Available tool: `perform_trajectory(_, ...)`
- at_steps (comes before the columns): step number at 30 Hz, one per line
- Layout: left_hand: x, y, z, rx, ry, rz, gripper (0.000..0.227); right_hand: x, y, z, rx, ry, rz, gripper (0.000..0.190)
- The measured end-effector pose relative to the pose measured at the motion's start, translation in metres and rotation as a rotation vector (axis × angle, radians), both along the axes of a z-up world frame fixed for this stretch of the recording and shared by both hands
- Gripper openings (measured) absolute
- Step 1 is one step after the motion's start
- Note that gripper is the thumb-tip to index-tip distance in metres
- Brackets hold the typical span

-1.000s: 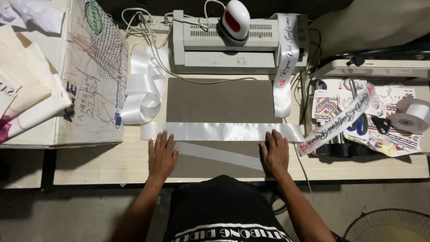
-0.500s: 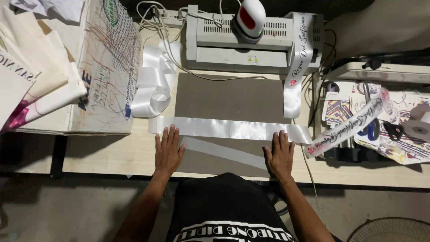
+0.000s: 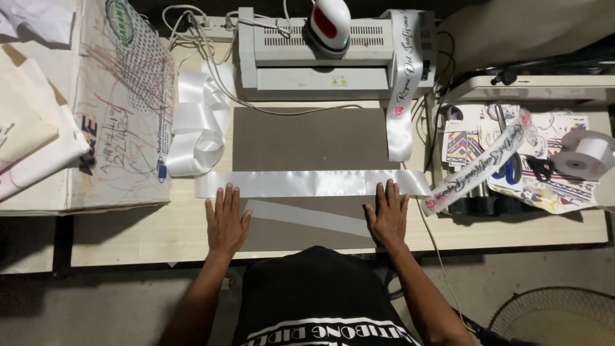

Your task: The person uses a small handheld iron to press a white satin sash with printed text and floral designs on a work table. They repeatedly move the iron along the length of the sash, then lift and fold the sash to inspect the result.

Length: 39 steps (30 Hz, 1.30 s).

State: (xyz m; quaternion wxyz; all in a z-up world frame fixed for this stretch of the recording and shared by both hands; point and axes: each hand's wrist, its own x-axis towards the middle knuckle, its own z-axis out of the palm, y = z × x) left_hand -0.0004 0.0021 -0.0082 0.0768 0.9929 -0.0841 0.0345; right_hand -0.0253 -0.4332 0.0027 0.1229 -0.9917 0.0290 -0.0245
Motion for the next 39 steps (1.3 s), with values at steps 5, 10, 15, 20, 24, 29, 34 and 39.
perform_trajectory(5,0.0,0.001,0.001,0.034,0.053,0.004,0.069,0.001,-0.003,-0.004,-0.015,-0.014,-0.005,0.07)
perform_trajectory(10,0.0,0.002,-0.002,0.047,0.019,0.0,0.067,0.006,-0.018,-0.01,-0.088,-0.007,-0.107,0.073)
perform_trajectory(15,0.001,0.002,0.001,0.042,0.036,-0.005,0.067,0.006,-0.021,-0.005,-0.086,-0.009,-0.152,0.071)
perform_trajectory(20,0.0,0.002,-0.004,-0.009,-0.009,-0.022,0.067,0.006,-0.02,0.001,-0.05,-0.012,-0.152,0.07)
perform_trajectory(24,0.0,0.001,-0.004,0.019,0.027,-0.017,0.068,0.003,-0.023,-0.008,-0.044,-0.041,-0.121,0.073)
perform_trajectory(29,0.0,0.002,-0.002,0.049,0.043,-0.016,0.069,0.001,-0.025,-0.013,-0.051,-0.039,-0.105,0.073)
perform_trajectory(34,0.0,0.002,0.0,0.025,0.031,-0.022,0.069,0.001,-0.026,-0.02,-0.069,-0.06,-0.094,0.074)
perform_trajectory(39,0.0,0.002,-0.001,0.013,0.035,-0.018,0.069,0.003,-0.019,-0.002,-0.088,-0.094,-0.021,0.066)
